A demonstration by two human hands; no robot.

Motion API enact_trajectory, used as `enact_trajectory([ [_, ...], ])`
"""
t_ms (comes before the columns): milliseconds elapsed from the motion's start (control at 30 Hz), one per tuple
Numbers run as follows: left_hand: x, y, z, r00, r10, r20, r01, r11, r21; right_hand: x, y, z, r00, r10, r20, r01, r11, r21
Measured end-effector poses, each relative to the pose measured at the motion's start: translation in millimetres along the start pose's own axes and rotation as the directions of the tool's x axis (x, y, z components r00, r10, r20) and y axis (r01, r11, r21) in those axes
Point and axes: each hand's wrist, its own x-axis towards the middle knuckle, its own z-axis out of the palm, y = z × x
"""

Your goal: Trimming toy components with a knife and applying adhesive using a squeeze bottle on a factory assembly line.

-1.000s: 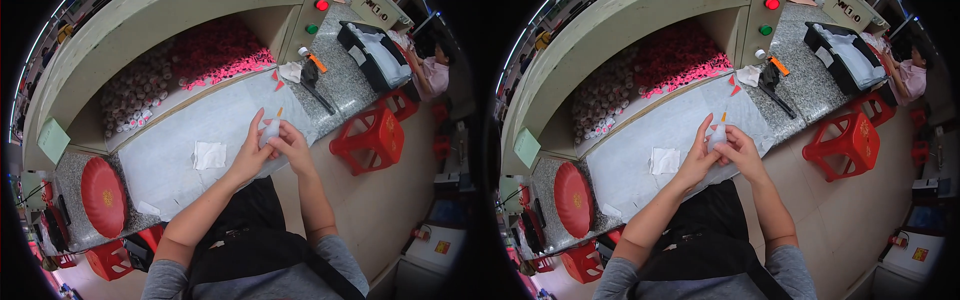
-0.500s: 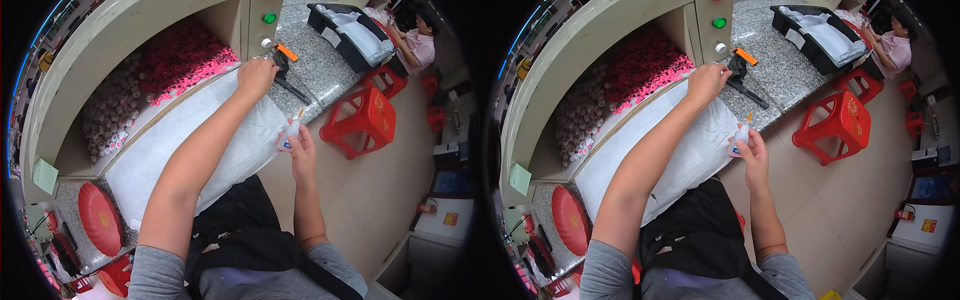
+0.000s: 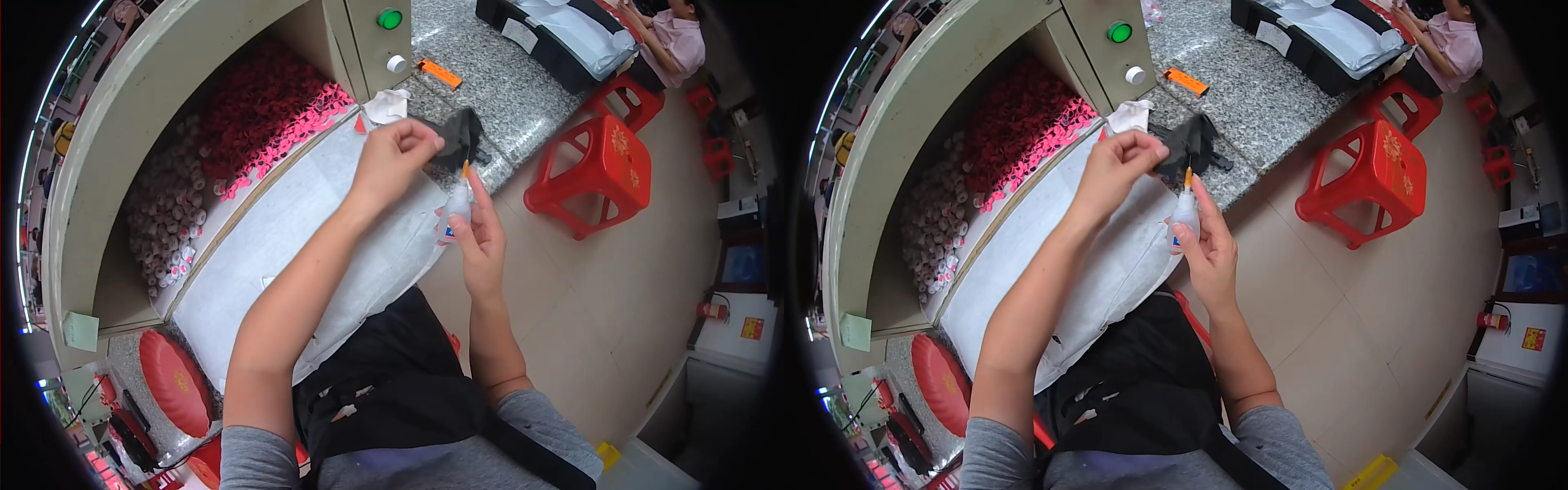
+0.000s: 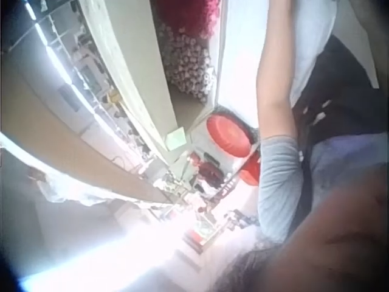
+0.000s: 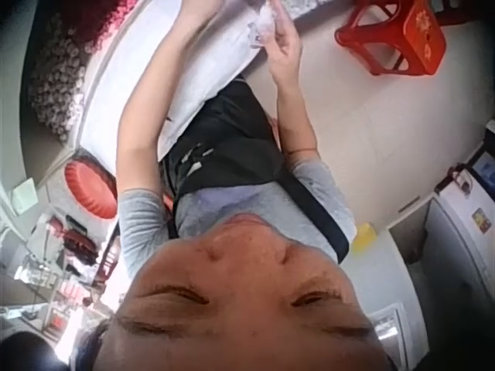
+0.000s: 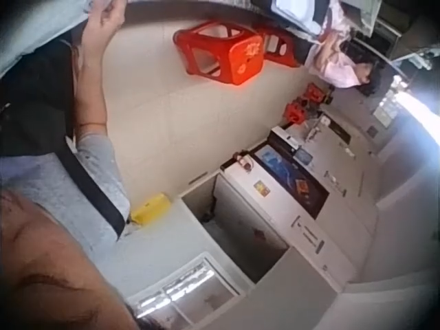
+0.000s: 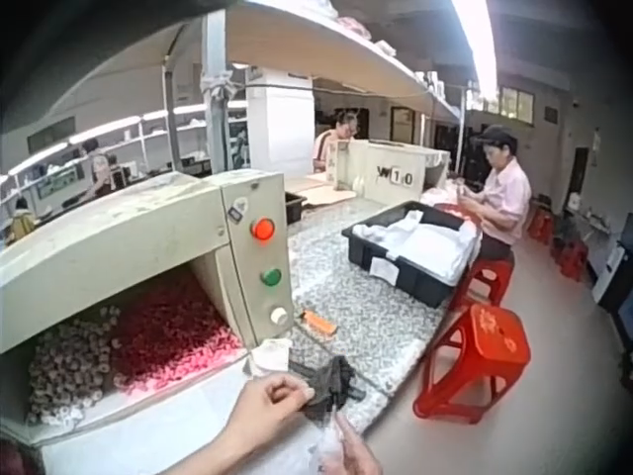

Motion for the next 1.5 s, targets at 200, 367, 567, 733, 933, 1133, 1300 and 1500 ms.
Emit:
enact_trajectory([
  [200, -35, 2, -2, 0.977, -0.21, -0.042, 0.181, 0.915, -0.36, 2, 5, 12, 1.0, 0.029, 0.001, -0.029, 0.995, -0.094],
  [367, -41, -1, -4, 0.978, -0.207, -0.028, 0.175, 0.885, -0.432, 2, 10, 7, 0.987, -0.1, 0.126, 0.141, 0.916, -0.376],
  [567, -43, -4, -9, 0.969, -0.246, -0.029, 0.21, 0.878, -0.43, -2, 7, 15, 0.986, -0.01, 0.168, 0.04, 0.983, -0.178],
  [733, -43, -6, -15, 0.966, -0.257, 0.0, 0.241, 0.906, -0.347, -3, -2, 13, 0.959, 0.183, 0.216, -0.167, 0.982, -0.092],
  [933, -33, 2, -34, 0.966, -0.248, -0.074, 0.19, 0.874, -0.447, -13, 1, 5, 0.918, 0.271, 0.29, -0.289, 0.957, 0.024],
  [1133, -38, -4, -54, 0.972, -0.121, -0.203, 0.104, 0.99, -0.093, -18, -2, 2, 0.913, 0.289, 0.287, -0.33, 0.938, 0.106],
  [1300, -53, -19, -48, 0.92, 0.329, -0.211, -0.143, 0.785, 0.603, -20, -5, 5, 0.907, 0.288, 0.308, -0.337, 0.934, 0.121],
  [1500, -44, -38, -45, 0.766, 0.529, 0.366, -0.537, 0.213, 0.816, -23, -9, 8, 0.909, 0.288, 0.302, -0.324, 0.943, 0.078],
])
